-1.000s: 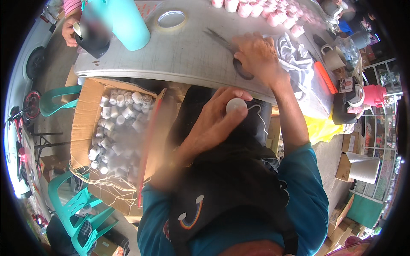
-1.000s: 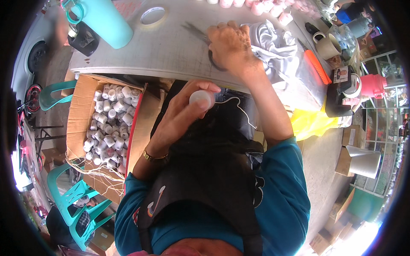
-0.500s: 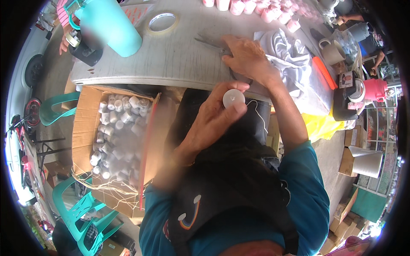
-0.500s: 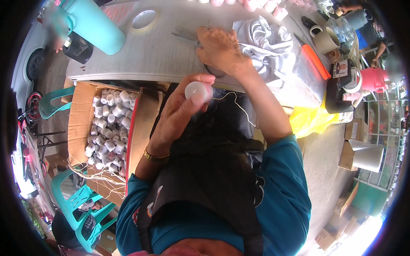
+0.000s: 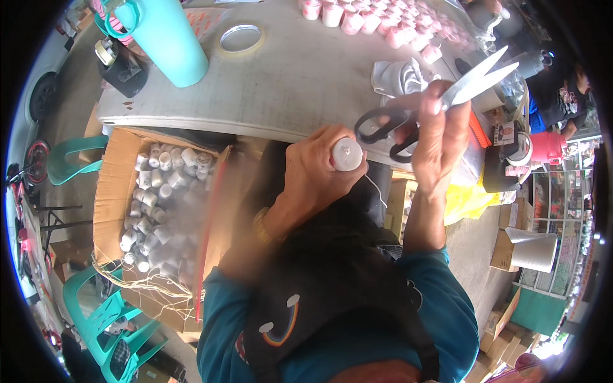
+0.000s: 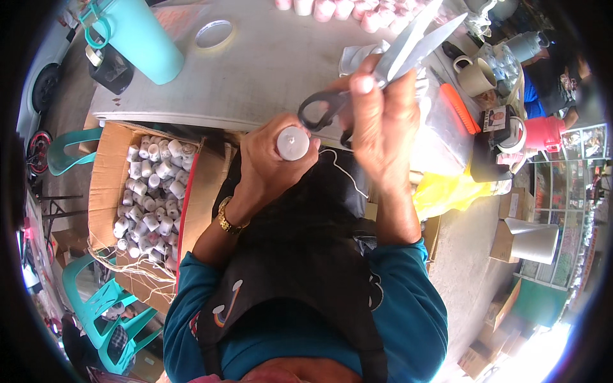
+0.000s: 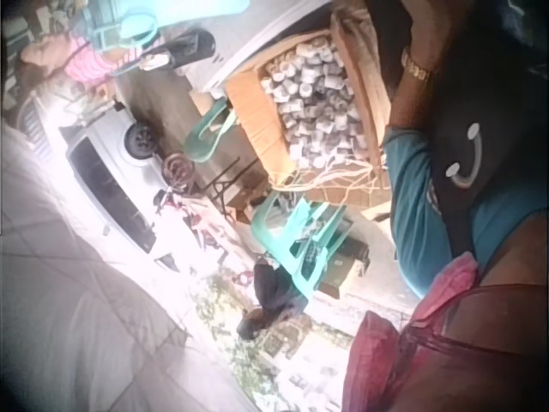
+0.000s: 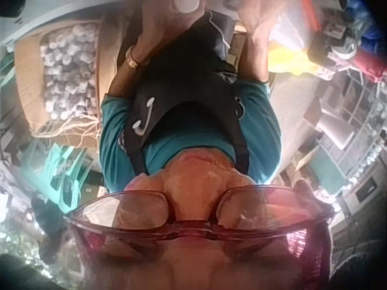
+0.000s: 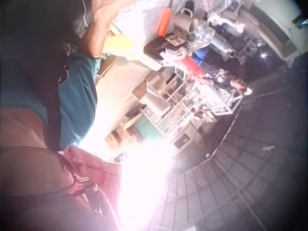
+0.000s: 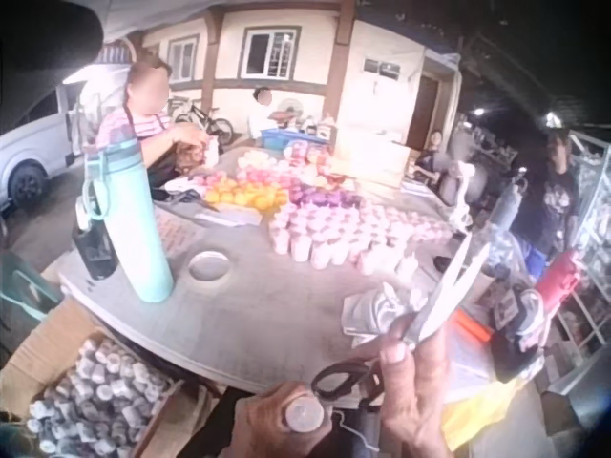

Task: The person assembles small cylindrical candles by inserting wicks and trimming excess with scissors. They handle wicks, candles, and scissors, placing finished candles on the table.

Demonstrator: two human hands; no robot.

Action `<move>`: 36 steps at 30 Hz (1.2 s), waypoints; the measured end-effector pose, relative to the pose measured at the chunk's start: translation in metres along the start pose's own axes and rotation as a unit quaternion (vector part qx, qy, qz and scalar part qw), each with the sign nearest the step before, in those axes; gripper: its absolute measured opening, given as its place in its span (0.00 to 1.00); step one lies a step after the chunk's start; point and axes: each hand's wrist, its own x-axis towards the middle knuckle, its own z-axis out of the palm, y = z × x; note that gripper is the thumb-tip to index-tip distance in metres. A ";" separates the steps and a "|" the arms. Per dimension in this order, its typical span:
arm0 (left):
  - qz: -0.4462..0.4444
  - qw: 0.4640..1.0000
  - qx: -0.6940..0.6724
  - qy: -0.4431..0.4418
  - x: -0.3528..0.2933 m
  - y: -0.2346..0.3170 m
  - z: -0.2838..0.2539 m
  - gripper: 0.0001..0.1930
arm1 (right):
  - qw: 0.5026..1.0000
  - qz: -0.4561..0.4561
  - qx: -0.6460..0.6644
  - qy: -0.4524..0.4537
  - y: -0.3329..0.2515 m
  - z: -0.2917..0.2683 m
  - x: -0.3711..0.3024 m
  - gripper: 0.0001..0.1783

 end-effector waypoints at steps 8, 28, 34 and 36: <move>0.040 0.999 -0.007 0.024 0.004 -0.003 0.008 0.12 | 0.991 -0.050 0.009 0.127 -0.032 -0.009 -0.015 0.22; 0.083 0.996 -0.017 0.041 0.005 0.000 0.011 0.10 | 0.942 -0.209 -0.226 0.135 -0.040 -0.001 -0.029 0.24; 0.110 0.992 0.019 0.065 0.010 -0.002 0.012 0.11 | 0.965 -0.193 -0.079 0.159 -0.043 -0.013 -0.030 0.22; 0.119 0.992 0.013 0.045 0.011 -0.004 0.013 0.13 | 0.872 -0.303 -0.357 0.141 -0.035 -0.012 -0.027 0.22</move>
